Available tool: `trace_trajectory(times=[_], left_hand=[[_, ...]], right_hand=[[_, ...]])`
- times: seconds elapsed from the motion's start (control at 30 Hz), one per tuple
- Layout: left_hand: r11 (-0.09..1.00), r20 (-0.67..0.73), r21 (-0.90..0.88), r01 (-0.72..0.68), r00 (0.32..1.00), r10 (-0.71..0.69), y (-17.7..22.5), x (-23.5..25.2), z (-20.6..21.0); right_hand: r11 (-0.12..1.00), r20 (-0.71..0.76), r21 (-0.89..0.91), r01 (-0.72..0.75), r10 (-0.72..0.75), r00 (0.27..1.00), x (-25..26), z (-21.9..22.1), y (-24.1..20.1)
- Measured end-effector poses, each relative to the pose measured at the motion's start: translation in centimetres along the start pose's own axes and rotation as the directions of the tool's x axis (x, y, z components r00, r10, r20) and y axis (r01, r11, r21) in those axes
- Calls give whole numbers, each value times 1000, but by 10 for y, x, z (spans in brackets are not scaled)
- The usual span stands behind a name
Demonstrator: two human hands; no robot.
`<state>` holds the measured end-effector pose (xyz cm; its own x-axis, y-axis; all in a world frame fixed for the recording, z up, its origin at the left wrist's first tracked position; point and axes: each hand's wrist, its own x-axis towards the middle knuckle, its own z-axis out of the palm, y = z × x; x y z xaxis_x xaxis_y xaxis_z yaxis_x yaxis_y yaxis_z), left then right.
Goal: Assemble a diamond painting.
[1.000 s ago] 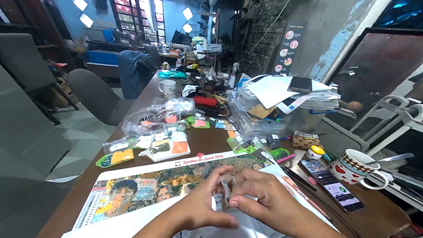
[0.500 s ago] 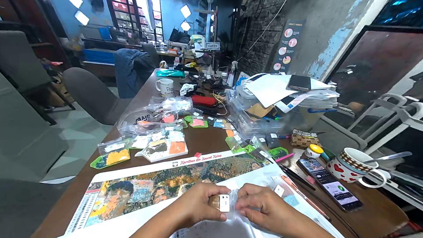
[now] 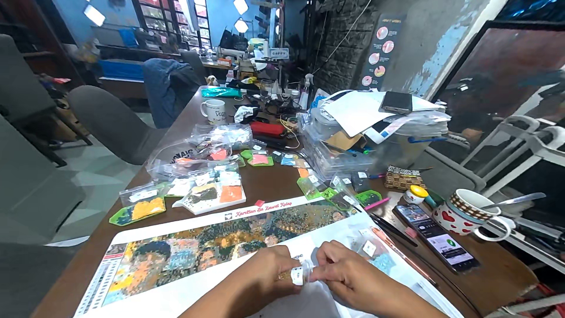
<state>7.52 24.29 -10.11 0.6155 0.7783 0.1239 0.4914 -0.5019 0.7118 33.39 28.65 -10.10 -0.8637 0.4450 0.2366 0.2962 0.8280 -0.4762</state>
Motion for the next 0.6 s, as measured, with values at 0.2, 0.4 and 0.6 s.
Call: trace_trajectory(times=[0.2, 0.4, 0.6], left_hand=[[997, -18, 73, -25, 999, 27, 4, 0, 6], [985, -55, 157, -77, 995, 87, 3, 1, 14], [973, -86, 211, -90, 990, 110, 6, 1, 20]], right_hand=[[999, -21, -36, 11, -12, 1000, -2, 1, 1], [999, -33, -47, -11, 9, 999, -3, 1, 2], [998, -41, -53, -19, 17, 999, -5, 0, 3]])
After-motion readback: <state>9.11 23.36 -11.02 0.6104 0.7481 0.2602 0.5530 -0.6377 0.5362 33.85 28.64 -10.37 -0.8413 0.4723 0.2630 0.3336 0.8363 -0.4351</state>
